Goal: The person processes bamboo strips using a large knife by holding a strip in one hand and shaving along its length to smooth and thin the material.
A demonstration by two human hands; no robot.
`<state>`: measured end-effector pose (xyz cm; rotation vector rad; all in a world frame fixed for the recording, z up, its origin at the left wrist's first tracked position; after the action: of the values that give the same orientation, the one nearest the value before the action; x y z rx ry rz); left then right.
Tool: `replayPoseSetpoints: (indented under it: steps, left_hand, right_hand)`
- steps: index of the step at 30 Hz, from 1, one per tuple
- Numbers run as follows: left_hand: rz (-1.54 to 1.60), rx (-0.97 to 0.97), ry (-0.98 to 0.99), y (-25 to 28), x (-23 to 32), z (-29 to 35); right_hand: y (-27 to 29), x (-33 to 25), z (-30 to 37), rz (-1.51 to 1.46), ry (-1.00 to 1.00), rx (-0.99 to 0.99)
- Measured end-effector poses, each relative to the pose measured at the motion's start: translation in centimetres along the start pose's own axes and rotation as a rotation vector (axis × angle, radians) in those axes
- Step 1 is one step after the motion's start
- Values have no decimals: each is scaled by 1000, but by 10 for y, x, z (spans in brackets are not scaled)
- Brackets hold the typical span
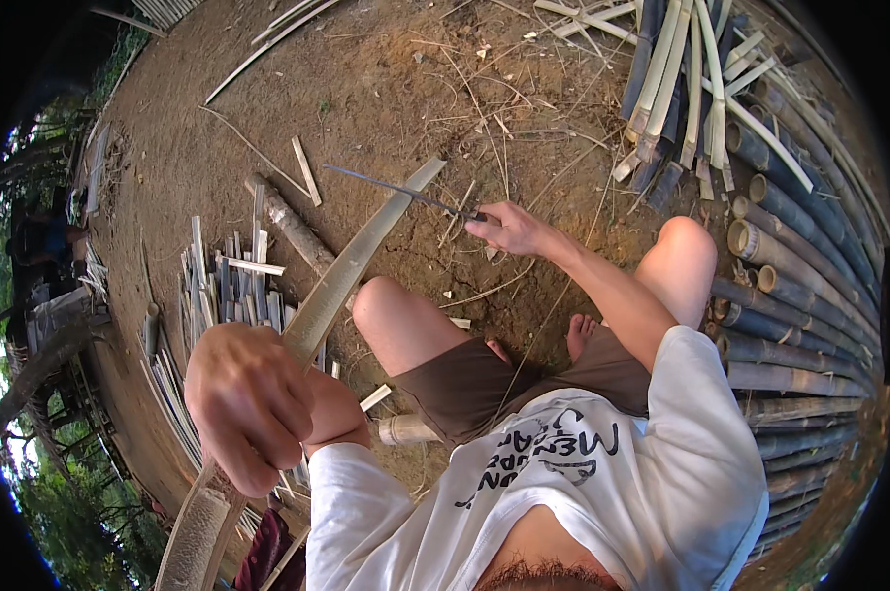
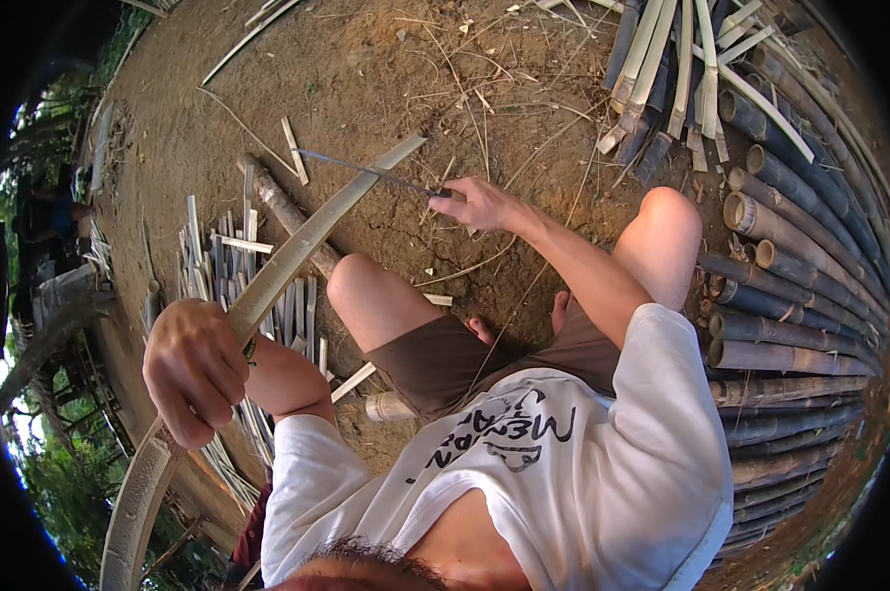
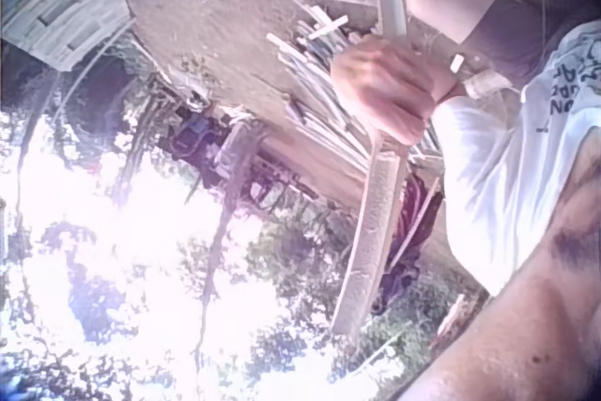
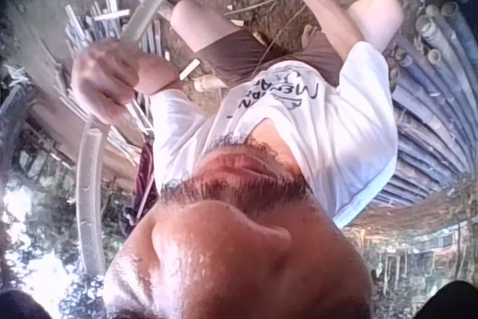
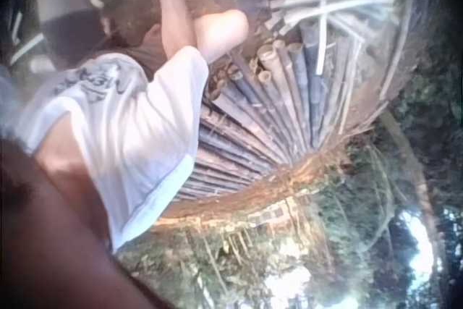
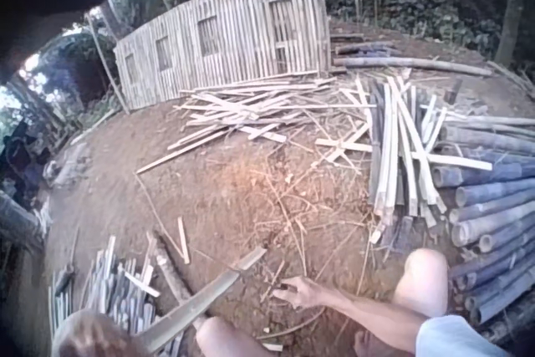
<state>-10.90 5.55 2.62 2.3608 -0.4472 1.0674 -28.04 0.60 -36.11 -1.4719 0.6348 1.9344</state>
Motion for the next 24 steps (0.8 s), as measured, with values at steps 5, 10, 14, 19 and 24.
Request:
replayPoseSetpoints:
  steps: [5, 10, 14, 19, 24]
  left_hand:
    - [-37, 133, -11, -1, 26, 22]
    - [-37, 103, -14, 5, 26, 26]
    - [4, 76, -5, 7, 10, 11]
    - [-74, 31, 55, -5, 17, 8]
    - [-14, 1, 21, 5, 7, 8]
  right_hand:
    - [-8, -26, -7, 171, 1, 23]
    - [-21, -51, 2, 281, 20, 36]
    - [20, 44, 6, 51, -342, 196]
    - [1, 1, 9, 203, -139, 65]
    - [28, 34, -23, 242, -222, 101]
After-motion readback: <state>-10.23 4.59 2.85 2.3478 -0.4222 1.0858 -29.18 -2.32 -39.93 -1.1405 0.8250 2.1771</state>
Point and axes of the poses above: each hand's wrist, its own z-axis away from the middle knuckle, its own y-axis out of the back of the hand, x = y × z, the point moved 7 cm from there along -z, towards the middle knuckle, and after that the axes turned 14 degrees about -x, right-handed, at the moved point
